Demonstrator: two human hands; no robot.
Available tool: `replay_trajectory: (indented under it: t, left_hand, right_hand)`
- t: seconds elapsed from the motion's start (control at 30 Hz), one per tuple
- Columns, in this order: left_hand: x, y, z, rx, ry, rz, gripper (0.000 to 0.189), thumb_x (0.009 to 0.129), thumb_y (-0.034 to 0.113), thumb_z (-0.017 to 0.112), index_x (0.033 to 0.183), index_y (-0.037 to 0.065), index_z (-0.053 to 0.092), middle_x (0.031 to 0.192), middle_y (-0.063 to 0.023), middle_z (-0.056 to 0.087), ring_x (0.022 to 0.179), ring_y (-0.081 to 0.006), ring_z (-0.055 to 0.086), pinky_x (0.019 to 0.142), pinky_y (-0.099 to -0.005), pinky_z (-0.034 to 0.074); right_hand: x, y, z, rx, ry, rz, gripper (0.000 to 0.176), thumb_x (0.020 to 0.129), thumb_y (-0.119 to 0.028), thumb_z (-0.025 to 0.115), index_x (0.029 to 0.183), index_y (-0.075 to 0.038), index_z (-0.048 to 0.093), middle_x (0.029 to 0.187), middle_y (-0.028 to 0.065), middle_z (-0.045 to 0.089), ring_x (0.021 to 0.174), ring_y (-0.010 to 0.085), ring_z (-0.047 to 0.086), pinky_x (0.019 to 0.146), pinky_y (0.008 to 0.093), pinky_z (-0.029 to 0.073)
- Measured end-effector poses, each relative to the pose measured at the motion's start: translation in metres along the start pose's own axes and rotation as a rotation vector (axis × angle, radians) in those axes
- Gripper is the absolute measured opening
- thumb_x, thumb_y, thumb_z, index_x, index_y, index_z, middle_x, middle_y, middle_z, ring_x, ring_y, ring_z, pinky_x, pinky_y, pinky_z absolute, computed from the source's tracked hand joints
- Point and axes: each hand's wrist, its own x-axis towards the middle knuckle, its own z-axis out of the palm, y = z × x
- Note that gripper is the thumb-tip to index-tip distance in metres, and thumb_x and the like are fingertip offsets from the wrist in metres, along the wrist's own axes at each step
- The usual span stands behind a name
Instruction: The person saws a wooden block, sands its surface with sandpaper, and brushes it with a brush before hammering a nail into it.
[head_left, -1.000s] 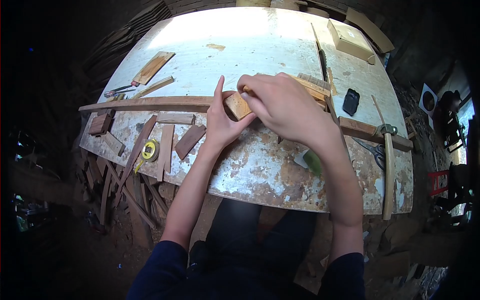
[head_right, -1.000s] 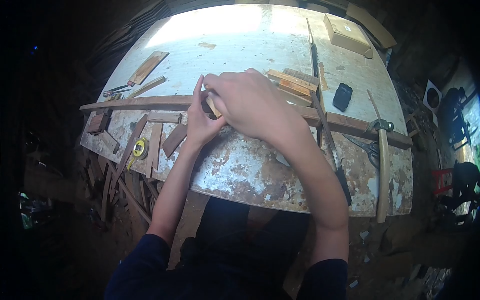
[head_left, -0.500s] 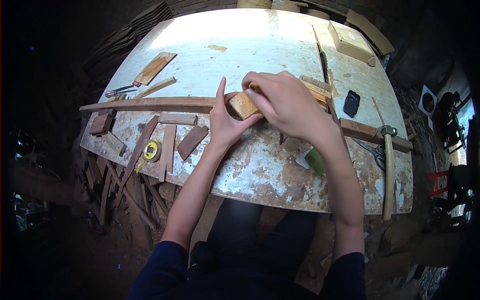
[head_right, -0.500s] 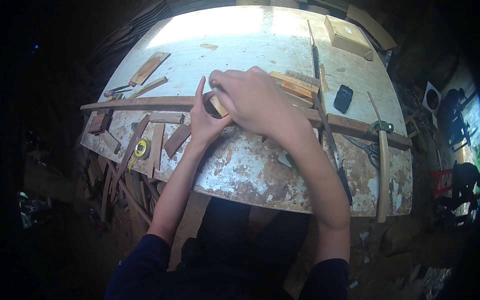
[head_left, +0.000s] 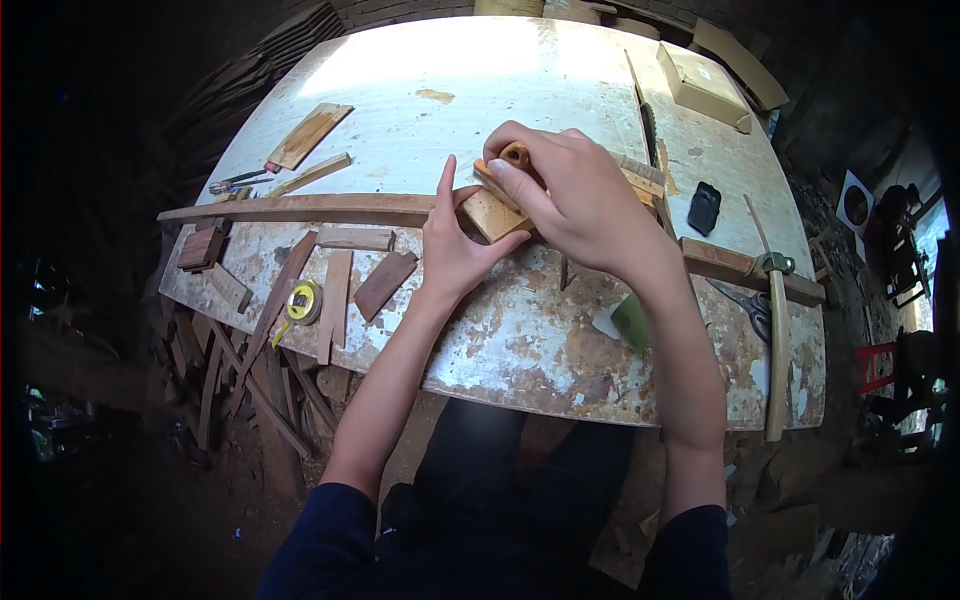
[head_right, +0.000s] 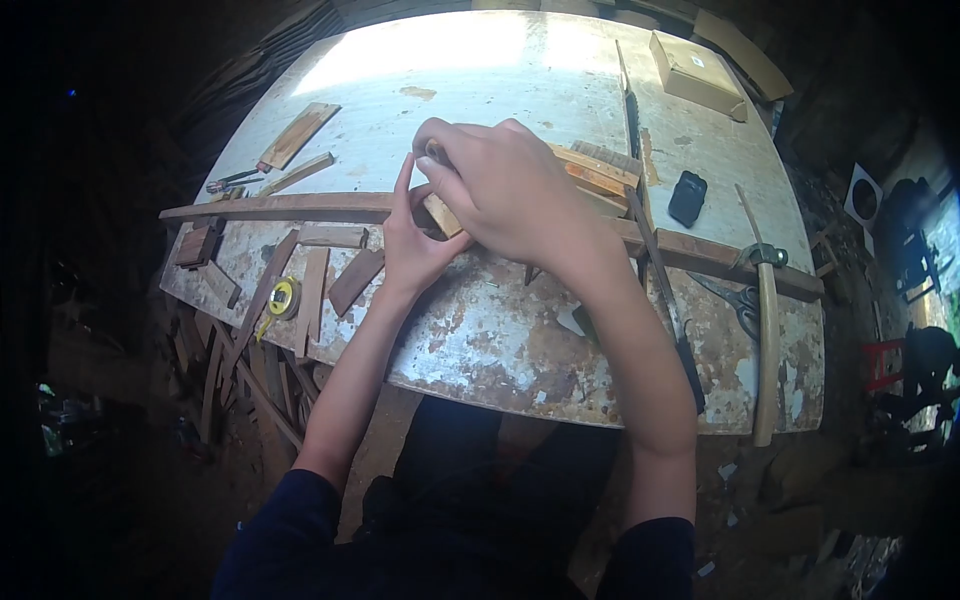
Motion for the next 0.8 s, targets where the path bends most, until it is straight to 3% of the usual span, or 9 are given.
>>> replay_trajectory:
  t: [0.13, 0.23, 0.33, 0.43, 0.53, 0.57, 0.67, 0.7, 0.8]
  left_hand:
    - [0.001, -0.002, 0.003, -0.019, -0.006, 0.002, 0.140, 0.072, 0.040, 0.106, 0.177, 0.002, 0.021, 0.123, -0.0213, 0.078, 0.115, -0.0369, 0.077, 0.103, -0.0469, 0.061]
    - [-0.001, -0.003, 0.003, 0.011, 0.005, 0.031, 0.139, 0.073, 0.039, 0.106, 0.176, 0.002, 0.021, 0.123, -0.0214, 0.078, 0.114, -0.0369, 0.077, 0.103, -0.0470, 0.061]
    - [-0.001, -0.004, 0.004, 0.004, 0.008, 0.036, 0.138, 0.074, 0.039, 0.105, 0.176, 0.002, 0.021, 0.123, -0.0214, 0.078, 0.113, -0.0371, 0.078, 0.102, -0.0466, 0.061]
    - [-0.001, -0.001, 0.003, -0.020, 0.002, -0.001, 0.136, 0.075, 0.038, 0.104, 0.176, 0.002, 0.021, 0.123, -0.0218, 0.078, 0.113, -0.0375, 0.078, 0.101, -0.0461, 0.062]
    - [0.000, 0.003, 0.003, -0.019, 0.002, 0.006, 0.135, 0.076, 0.038, 0.103, 0.176, 0.001, 0.021, 0.123, -0.0229, 0.078, 0.113, -0.0378, 0.078, 0.101, -0.0460, 0.062]
    - [0.000, 0.002, 0.004, -0.014, 0.011, 0.016, 0.135, 0.076, 0.038, 0.103, 0.176, 0.001, 0.021, 0.123, -0.0232, 0.078, 0.114, -0.0378, 0.078, 0.101, -0.0461, 0.062]
    - [-0.001, -0.002, 0.008, -0.050, 0.010, -0.020, 0.136, 0.075, 0.035, 0.103, 0.176, 0.000, 0.019, 0.123, -0.0237, 0.078, 0.114, -0.0368, 0.078, 0.100, -0.0460, 0.062]
    - [-0.001, 0.002, 0.006, -0.053, -0.004, -0.062, 0.136, 0.075, 0.034, 0.103, 0.176, 0.000, 0.019, 0.123, -0.0236, 0.077, 0.114, -0.0365, 0.078, 0.100, -0.0459, 0.062]
    - [-0.003, 0.002, 0.006, -0.007, 0.007, -0.027, 0.135, 0.076, 0.033, 0.102, 0.177, -0.001, 0.018, 0.124, -0.0236, 0.077, 0.114, -0.0362, 0.078, 0.101, -0.0455, 0.062]
  right_hand:
    - [0.003, 0.001, 0.005, 0.019, -0.014, 0.193, 0.030, 0.108, -0.026, 0.059, 0.109, 0.000, 0.073, 0.082, 0.0226, 0.074, 0.083, 0.0415, 0.075, 0.082, 0.0524, 0.056]
    - [0.000, 0.021, 0.017, -0.228, 0.146, 0.083, 0.036, 0.107, -0.031, 0.062, 0.103, 0.002, 0.076, 0.081, 0.0234, 0.074, 0.080, 0.0399, 0.075, 0.079, 0.0528, 0.056]
    - [0.000, 0.022, 0.028, 0.097, -0.084, 0.310, 0.042, 0.105, -0.034, 0.064, 0.099, 0.006, 0.077, 0.080, 0.0238, 0.073, 0.078, 0.0378, 0.074, 0.079, 0.0523, 0.057]
    - [-0.002, 0.014, 0.022, 0.300, -0.239, 0.363, 0.044, 0.105, -0.034, 0.063, 0.103, 0.007, 0.078, 0.081, 0.0243, 0.074, 0.078, 0.0361, 0.074, 0.079, 0.0517, 0.058]
    - [0.010, 0.017, 0.016, 0.047, -0.216, 0.474, 0.037, 0.110, -0.034, 0.065, 0.115, 0.001, 0.079, 0.088, 0.0191, 0.079, 0.078, 0.0293, 0.076, 0.075, 0.0410, 0.058]
    - [0.008, 0.011, 0.013, -0.018, -0.223, 0.487, 0.031, 0.109, -0.028, 0.068, 0.119, -0.001, 0.079, 0.089, 0.0204, 0.079, 0.080, 0.0310, 0.077, 0.076, 0.0426, 0.059]
    - [-0.008, 0.011, 0.041, -0.075, -0.185, 0.042, 0.026, 0.106, -0.022, 0.070, 0.121, -0.002, 0.078, 0.088, 0.0221, 0.079, 0.080, 0.0364, 0.077, 0.077, 0.0468, 0.060]
    - [-0.004, 0.002, 0.034, -0.097, -0.307, 0.126, 0.024, 0.103, -0.020, 0.068, 0.113, -0.003, 0.081, 0.086, 0.0218, 0.079, 0.082, 0.0400, 0.078, 0.081, 0.0495, 0.062]
    - [0.002, 0.014, 0.009, -0.095, -0.242, 0.353, 0.025, 0.101, -0.018, 0.068, 0.118, -0.004, 0.081, 0.089, 0.0204, 0.080, 0.086, 0.0408, 0.079, 0.083, 0.0513, 0.062]
